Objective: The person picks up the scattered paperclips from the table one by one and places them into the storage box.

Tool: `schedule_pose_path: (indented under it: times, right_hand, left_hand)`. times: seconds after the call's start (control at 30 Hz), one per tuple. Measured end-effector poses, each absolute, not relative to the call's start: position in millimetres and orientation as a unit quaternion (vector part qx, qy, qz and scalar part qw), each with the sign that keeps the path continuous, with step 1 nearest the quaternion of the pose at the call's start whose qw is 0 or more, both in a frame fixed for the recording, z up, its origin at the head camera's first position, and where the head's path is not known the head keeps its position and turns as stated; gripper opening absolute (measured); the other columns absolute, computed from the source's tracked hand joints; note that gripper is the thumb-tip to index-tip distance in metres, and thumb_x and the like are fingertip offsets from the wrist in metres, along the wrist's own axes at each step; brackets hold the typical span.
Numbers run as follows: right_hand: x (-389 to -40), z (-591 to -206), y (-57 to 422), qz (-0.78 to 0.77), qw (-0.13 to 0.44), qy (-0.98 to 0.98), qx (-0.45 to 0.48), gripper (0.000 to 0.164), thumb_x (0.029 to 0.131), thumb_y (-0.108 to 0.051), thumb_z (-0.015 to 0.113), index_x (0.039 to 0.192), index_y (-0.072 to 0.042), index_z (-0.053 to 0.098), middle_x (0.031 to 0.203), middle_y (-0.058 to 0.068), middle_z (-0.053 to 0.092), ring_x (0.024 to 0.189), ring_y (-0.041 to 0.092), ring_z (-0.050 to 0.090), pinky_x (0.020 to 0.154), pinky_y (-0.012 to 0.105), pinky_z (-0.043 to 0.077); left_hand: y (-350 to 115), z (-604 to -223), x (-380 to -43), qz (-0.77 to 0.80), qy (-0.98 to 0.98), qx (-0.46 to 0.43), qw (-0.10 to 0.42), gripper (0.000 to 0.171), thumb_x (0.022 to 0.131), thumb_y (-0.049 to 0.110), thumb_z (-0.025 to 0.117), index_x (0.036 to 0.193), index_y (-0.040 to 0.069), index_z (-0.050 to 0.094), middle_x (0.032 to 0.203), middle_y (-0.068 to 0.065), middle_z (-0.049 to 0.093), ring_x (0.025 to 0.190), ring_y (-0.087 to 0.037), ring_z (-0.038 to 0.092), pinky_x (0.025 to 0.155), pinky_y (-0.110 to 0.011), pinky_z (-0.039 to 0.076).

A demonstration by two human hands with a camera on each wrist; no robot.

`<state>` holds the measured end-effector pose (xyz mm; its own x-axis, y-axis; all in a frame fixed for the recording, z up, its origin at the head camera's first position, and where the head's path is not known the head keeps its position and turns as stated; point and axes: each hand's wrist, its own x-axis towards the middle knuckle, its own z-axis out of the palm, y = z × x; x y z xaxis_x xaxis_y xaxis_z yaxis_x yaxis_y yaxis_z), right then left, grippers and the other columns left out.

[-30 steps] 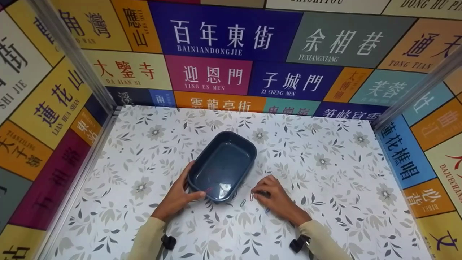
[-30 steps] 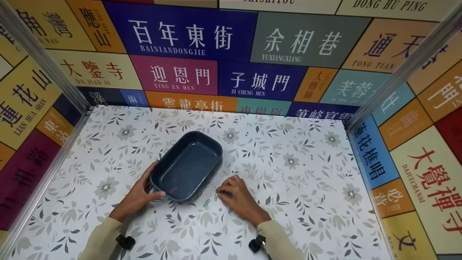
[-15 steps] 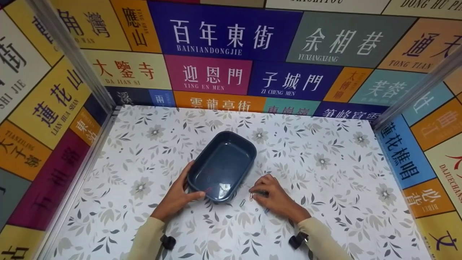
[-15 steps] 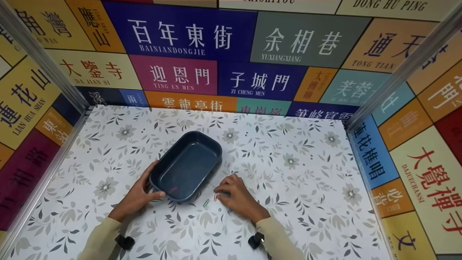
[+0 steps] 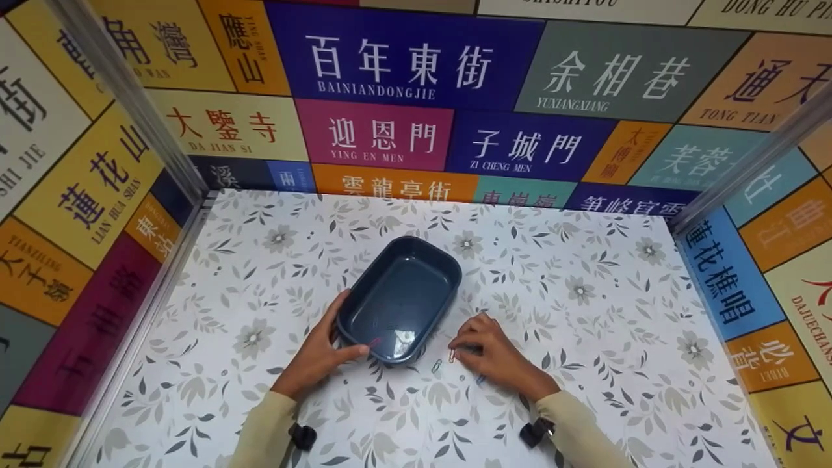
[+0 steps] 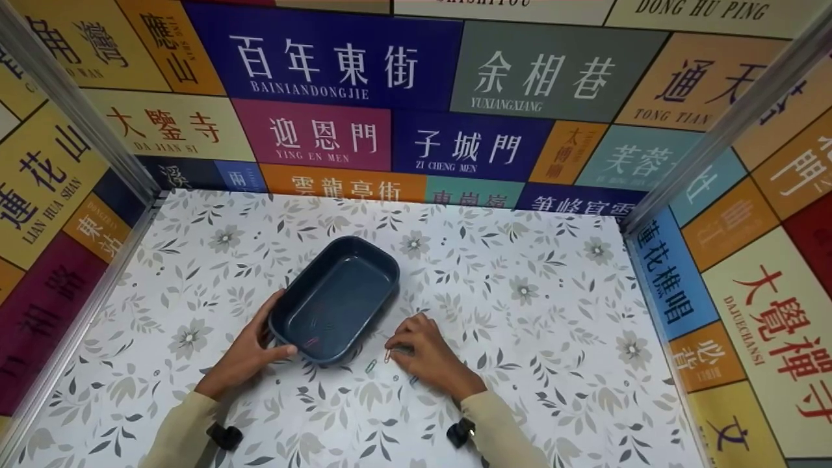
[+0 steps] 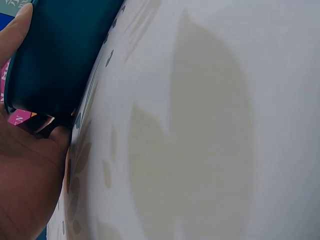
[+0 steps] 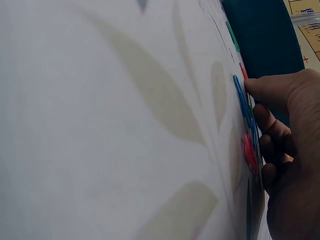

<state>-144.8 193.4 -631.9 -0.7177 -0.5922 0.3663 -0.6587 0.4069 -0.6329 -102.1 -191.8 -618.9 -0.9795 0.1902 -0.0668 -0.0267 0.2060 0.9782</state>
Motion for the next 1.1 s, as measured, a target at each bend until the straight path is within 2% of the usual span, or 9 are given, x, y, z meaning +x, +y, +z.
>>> schedule_pose_path:
  times: [0.2,0.47,0.63,0.87,1.1]
  right_hand:
    - [-145,-632,192,0.39,0.048,-0.84,0.373,0.016,0.087,-0.004,0.088,0.095,-0.018,0.085,0.1,-0.004,0.07,0.099,0.017,0.057,0.089,0.041,0.042]
    - [-144,-630,191,0.388,0.046,-0.841,0.374,0.013,0.086,-0.004,0.083,0.089,-0.017,0.082,0.097,-0.005,0.069,0.098,0.017,0.057,0.087,0.04,0.039]
    - [-145,-632,193,0.41,0.058,-0.828,0.379,0.015,0.086,-0.002,0.087,0.088,-0.016,0.082,0.094,-0.004,0.07,0.097,0.018,0.058,0.088,0.038,0.042]
    - [-140,-628,197,0.463,0.06,-0.809,0.358,0.018,0.087,0.001,0.09,0.09,-0.014,0.082,0.094,-0.001,0.072,0.096,0.022,0.058,0.086,0.03,0.047]
    - [-137,-621,199,0.493,0.062,-0.809,0.313,0.022,0.081,0.013,0.089,0.086,-0.006,0.079,0.092,0.011,0.072,0.096,0.034,0.06,0.091,0.026,0.046]
  left_hand:
    - [-192,-618,-103,0.628,0.771,0.053,0.086,0.12,0.088,0.022,0.096,0.179,0.025,0.018,0.183,0.001,0.02,0.168,-0.023,0.019,0.134,-0.044,0.022]
    - [-191,-618,-104,0.624,0.776,0.053,0.079,0.118,0.088,0.024,0.096,0.178,0.028,0.021,0.182,0.002,0.022,0.168,-0.026,0.02,0.134,-0.047,0.021]
    - [-190,-619,-103,0.626,0.774,0.051,0.079,0.118,0.088,0.023,0.096,0.178,0.028,0.021,0.182,0.003,0.023,0.168,-0.027,0.021,0.135,-0.05,0.02]
    - [-190,-619,-103,0.625,0.775,0.047,0.084,0.12,0.087,0.024,0.096,0.179,0.026,0.019,0.183,0.001,0.022,0.168,-0.027,0.019,0.135,-0.05,0.017]
    - [-191,-618,-101,0.635,0.766,0.031,0.095,0.12,0.086,0.025,0.097,0.178,0.031,0.02,0.183,0.006,0.021,0.169,-0.021,0.015,0.136,-0.048,0.013]
